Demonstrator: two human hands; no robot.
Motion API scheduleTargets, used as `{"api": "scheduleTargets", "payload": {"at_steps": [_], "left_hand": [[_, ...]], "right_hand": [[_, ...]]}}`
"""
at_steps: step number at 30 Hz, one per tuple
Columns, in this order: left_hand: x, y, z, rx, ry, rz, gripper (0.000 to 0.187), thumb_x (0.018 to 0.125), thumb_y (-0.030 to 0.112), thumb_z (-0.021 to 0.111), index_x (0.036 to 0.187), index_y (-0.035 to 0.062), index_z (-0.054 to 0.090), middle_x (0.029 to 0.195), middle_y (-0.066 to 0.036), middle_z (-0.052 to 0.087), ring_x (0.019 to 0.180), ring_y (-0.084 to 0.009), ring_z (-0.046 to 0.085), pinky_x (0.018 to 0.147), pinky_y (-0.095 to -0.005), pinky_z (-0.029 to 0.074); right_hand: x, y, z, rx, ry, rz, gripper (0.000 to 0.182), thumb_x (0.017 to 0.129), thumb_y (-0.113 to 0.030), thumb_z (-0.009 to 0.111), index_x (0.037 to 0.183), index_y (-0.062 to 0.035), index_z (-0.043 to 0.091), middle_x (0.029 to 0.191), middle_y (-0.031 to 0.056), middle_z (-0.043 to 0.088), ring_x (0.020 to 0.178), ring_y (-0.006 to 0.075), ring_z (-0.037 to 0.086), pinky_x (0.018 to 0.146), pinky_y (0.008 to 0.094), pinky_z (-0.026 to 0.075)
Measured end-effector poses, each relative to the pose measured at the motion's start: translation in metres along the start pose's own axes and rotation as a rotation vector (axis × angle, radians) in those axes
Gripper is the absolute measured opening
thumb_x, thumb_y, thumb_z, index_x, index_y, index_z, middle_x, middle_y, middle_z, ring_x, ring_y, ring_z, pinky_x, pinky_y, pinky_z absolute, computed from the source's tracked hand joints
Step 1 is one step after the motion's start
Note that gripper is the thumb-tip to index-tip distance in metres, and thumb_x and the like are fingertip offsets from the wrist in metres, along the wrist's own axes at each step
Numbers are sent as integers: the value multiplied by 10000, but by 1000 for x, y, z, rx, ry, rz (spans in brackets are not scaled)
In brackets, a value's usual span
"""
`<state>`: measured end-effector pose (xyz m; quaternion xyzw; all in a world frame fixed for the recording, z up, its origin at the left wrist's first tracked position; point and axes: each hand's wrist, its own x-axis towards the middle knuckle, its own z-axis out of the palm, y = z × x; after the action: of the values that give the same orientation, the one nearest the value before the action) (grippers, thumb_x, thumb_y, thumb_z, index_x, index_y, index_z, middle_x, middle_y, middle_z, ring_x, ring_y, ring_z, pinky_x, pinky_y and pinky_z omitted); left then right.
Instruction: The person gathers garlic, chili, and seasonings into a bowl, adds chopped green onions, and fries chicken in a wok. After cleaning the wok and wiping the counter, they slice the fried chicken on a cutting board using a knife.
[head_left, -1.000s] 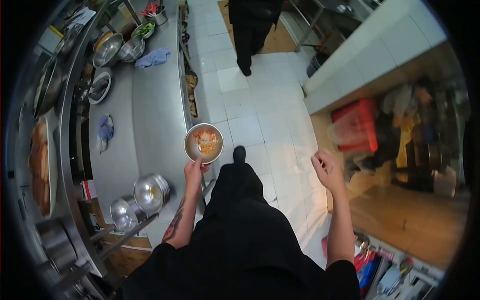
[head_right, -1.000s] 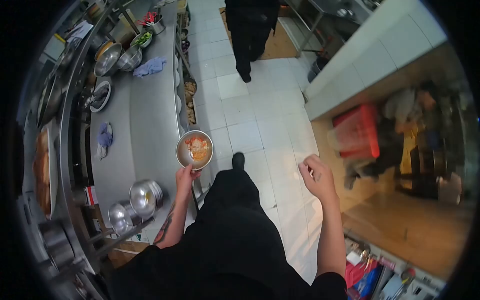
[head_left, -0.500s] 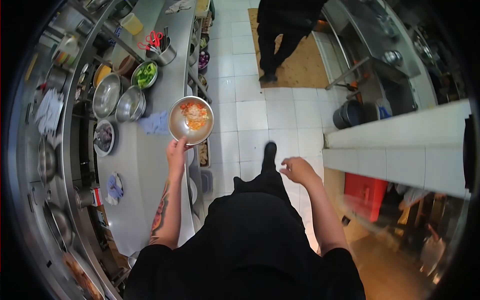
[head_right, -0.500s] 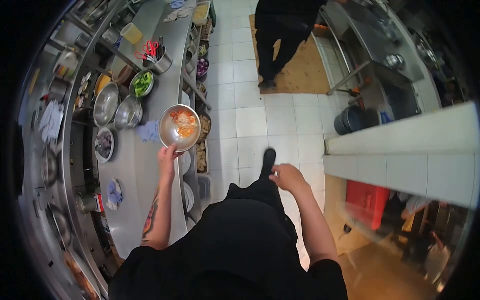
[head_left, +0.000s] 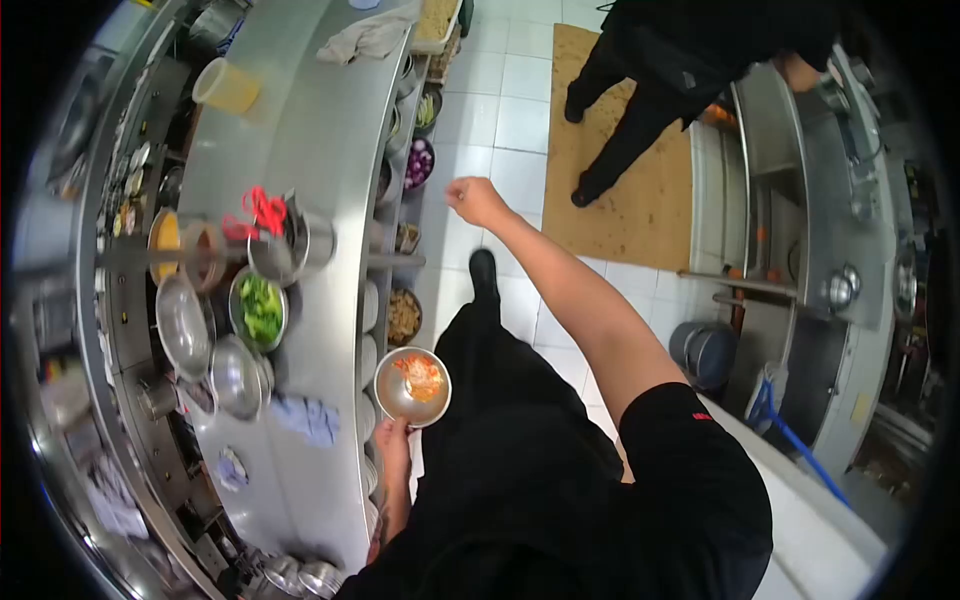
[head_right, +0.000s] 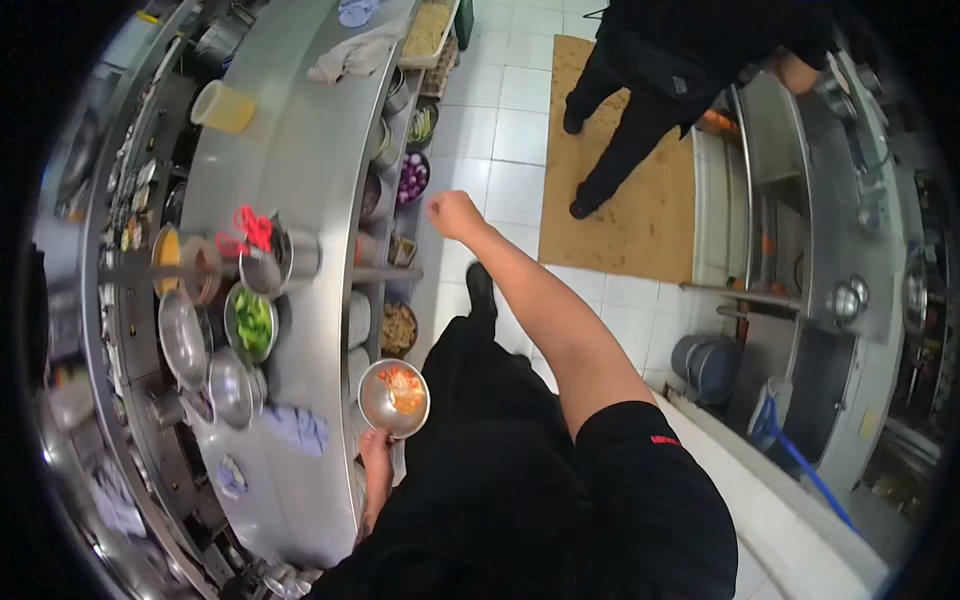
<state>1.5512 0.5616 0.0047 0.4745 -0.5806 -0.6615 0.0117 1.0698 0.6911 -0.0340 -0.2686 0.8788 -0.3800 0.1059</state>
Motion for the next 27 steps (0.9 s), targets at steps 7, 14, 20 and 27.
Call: {"api": "scheduleTargets", "payload": {"at_steps": [7, 14, 20, 27], "left_hand": [[269, 83, 189, 319, -189, 29, 199, 938, 142, 589, 863, -19, 680, 789, -17, 673, 703, -95, 604, 653, -257, 474], [382, 185, 324, -69, -33, -34, 152, 930, 137, 595, 849, 26, 660, 737, -19, 643, 643, -80, 556, 627, -250, 449], [418, 221, 373, -28, 52, -64, 137, 925, 125, 588, 882, 18, 663, 808, -32, 678, 727, -91, 605, 711, -258, 485], [460, 227, 418, -195, 195, -137, 123, 936, 105, 571, 958, 7, 642, 917, -42, 655, 805, -108, 616, 818, -333, 549]], "right_hand": [[288, 95, 45, 182, 291, 153, 148, 814, -143, 688, 903, -28, 718, 904, 186, 711, 851, 386, 680, 797, 451, 546], [437, 124, 70, 137, 255, 288, 333, 818, -166, 691, 1061, 45, 602, 1070, 263, 612, 1011, 438, 623, 848, 494, 521], [475, 143, 80, 479, 435, -2, 214, 773, -43, 667, 950, -19, 549, 986, 268, 591, 859, 491, 583, 730, 539, 480], [540, 202, -24, 406, 334, 152, 143, 786, -71, 672, 862, 16, 587, 822, 248, 615, 816, 459, 601, 706, 505, 482]]}}
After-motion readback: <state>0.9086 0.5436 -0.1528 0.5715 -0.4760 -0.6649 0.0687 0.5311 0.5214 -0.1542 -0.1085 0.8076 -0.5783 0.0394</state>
